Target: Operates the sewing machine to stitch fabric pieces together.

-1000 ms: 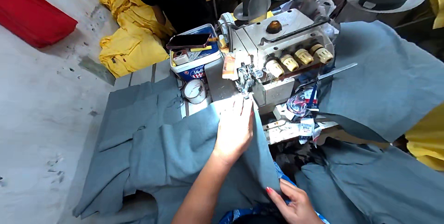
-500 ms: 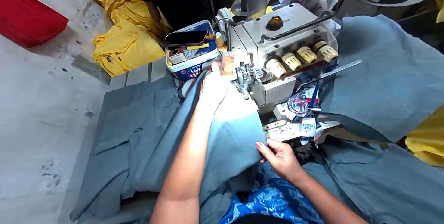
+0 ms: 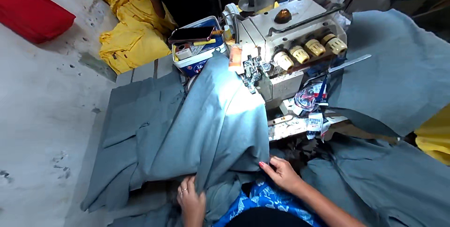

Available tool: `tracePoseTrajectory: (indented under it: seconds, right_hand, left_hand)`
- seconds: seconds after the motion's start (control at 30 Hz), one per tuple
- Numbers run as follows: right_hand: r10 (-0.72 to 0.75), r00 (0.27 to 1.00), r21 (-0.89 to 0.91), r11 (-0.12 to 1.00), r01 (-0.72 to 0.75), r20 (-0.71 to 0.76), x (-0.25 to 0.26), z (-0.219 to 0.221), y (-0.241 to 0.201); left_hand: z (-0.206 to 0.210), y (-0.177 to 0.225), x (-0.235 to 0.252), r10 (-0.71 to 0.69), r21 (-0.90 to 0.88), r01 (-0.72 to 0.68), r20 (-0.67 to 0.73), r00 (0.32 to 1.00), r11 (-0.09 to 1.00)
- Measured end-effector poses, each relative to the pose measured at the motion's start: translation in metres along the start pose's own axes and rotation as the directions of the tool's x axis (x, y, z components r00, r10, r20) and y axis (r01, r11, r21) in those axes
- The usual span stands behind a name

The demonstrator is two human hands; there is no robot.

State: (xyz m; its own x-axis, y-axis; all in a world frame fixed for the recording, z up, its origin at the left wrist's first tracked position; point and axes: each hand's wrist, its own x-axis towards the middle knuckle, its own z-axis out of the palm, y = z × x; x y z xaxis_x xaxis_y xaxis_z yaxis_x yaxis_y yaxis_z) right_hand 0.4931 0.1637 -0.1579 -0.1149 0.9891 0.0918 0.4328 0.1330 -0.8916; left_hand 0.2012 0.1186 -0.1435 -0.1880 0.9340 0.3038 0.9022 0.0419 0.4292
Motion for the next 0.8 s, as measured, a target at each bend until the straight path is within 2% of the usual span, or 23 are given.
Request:
tracePoseTrajectory:
  seconds: [0.03,0.07,0.1,0.17,0.2,0.27,0.37,0.5,0.57,0.67,0.73,0.8]
  right_hand:
    - [-0.023,1.000,-0.055,0.998,0.023,0.017,-0.002,0.001,0.004]
    - [-0.096,0.995,-0.114,0.989,0.096,0.005,-0.006,0.002,0.006]
    - [-0.227,0.973,-0.181,0.960,0.215,-0.045,-0.011,0.000,0.004]
    - [-0.444,0.889,-0.208,0.885,0.416,-0.109,-0.023,-0.016,-0.023]
    - [-0.484,0.868,-0.162,0.871,0.464,-0.113,-0.033,-0.026,-0.042]
    - [-0.433,0.896,-0.020,0.901,0.433,-0.102,-0.055,-0.042,-0.071]
    - [-0.258,0.962,0.145,0.952,0.268,-0.083,-0.071,-0.047,-0.076]
    - [-0.280,0.958,0.091,0.958,0.274,0.064,-0.073,-0.061,-0.085]
    - [-0.333,0.941,0.049,0.943,0.330,0.069,-0.074,-0.066,-0.090]
    - [-0.385,0.921,0.062,0.919,0.389,-0.065,-0.073,-0.064,-0.097]
    - [-0.353,0.928,0.128,0.921,0.367,-0.123,-0.075,-0.060,-0.100]
    - [-0.271,0.949,0.198,0.933,0.300,-0.160,-0.075,-0.053,-0.094]
  left_hand:
    - [-0.016,-0.015,-0.009,-0.133,-0.020,0.140,0.192,0.972,0.990]
    - [-0.035,-0.027,-0.013,-0.194,-0.051,0.221,0.314,0.929,0.974]
    - [-0.060,-0.033,-0.014,-0.202,-0.116,0.258,0.357,0.912,0.959]
    - [-0.118,-0.034,-0.005,-0.154,-0.300,0.250,0.310,0.938,0.920]
    - [-0.143,-0.034,-0.001,-0.116,-0.405,0.220,0.265,0.957,0.888]
    - [-0.172,-0.037,0.009,-0.044,-0.496,0.180,0.274,0.961,0.849]
    - [-0.164,-0.047,0.021,0.041,-0.433,0.140,0.383,0.923,0.891]
    - [-0.141,-0.039,0.025,-0.032,-0.294,0.226,0.543,0.839,0.929]
    - [-0.139,-0.036,0.025,-0.081,-0.261,0.294,0.606,0.792,0.919]
    - [-0.144,-0.043,0.023,-0.119,-0.362,0.370,0.558,0.821,0.855]
    - [-0.148,-0.051,0.022,-0.115,-0.460,0.378,0.503,0.856,0.803]
    - [-0.145,-0.052,0.025,-0.106,-0.470,0.370,0.497,0.861,0.801]
